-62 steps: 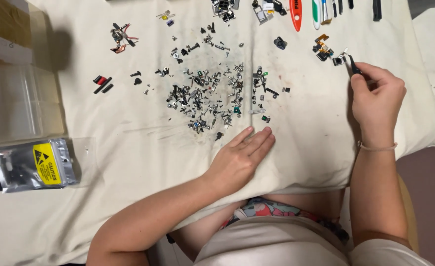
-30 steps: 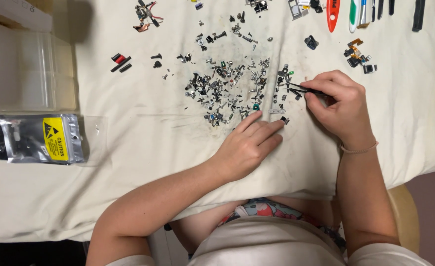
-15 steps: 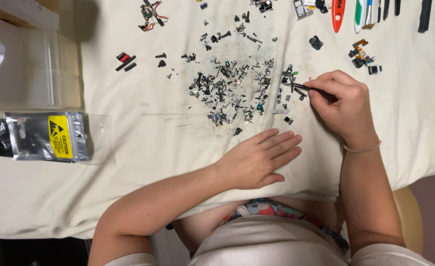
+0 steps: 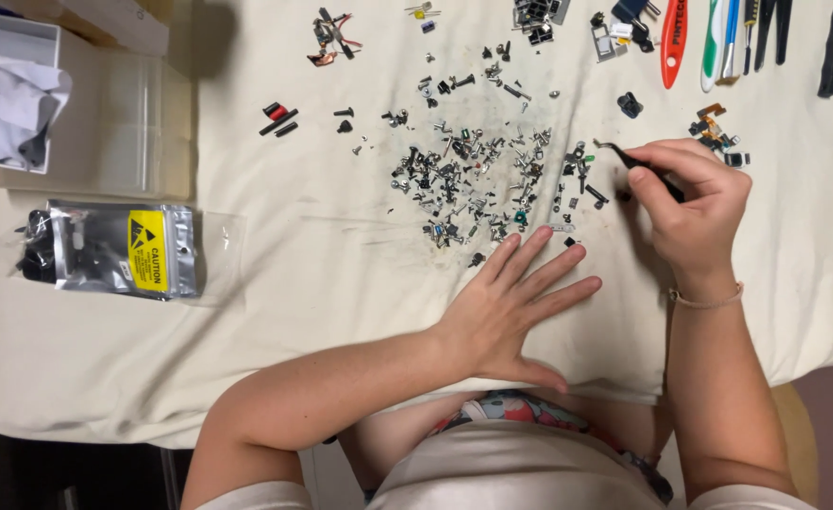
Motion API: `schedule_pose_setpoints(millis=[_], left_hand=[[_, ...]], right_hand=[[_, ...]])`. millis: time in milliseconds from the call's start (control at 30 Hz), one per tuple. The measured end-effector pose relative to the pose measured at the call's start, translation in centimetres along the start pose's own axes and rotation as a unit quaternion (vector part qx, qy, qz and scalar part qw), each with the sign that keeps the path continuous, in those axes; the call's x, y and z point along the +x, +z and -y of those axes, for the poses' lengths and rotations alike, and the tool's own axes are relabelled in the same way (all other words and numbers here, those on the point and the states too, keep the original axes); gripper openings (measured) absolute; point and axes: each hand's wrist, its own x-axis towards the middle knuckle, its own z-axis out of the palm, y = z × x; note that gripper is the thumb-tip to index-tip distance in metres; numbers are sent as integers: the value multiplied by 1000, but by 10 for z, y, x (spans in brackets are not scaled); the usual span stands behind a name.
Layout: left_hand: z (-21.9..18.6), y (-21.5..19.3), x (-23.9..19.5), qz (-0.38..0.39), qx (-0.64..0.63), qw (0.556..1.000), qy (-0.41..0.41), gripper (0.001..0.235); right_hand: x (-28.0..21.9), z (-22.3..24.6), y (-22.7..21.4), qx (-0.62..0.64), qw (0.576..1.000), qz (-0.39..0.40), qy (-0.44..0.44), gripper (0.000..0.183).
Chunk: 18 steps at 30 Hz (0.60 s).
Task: The person sorts small electronic components on a white cloth-covered table. They pick up and place down various parts, then use tweezers to move and organize the components into small groups.
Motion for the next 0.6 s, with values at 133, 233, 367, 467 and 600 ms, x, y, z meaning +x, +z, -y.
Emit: schedule_pose_setpoints(millis=[133, 233, 367, 467, 600], left_hand=[[-2, -1, 2, -12, 30, 999, -36, 113], [1, 11, 3, -196, -40, 979, 49, 44], [-2, 29, -4, -170, -116, 976, 73, 59], [0, 24, 2, -249, -119, 952, 130, 36], [0, 36, 5, -100, -132, 969, 182, 57]], right_hand=[[15, -6, 8, 17, 1000, -3, 2, 13], [24, -9, 16, 16, 999, -15, 33, 15], [30, -20, 23, 13, 998, -47, 43, 16], [29, -31, 22, -8, 996, -76, 46, 17], [28, -30, 19, -53, 994, -96, 29, 18]])
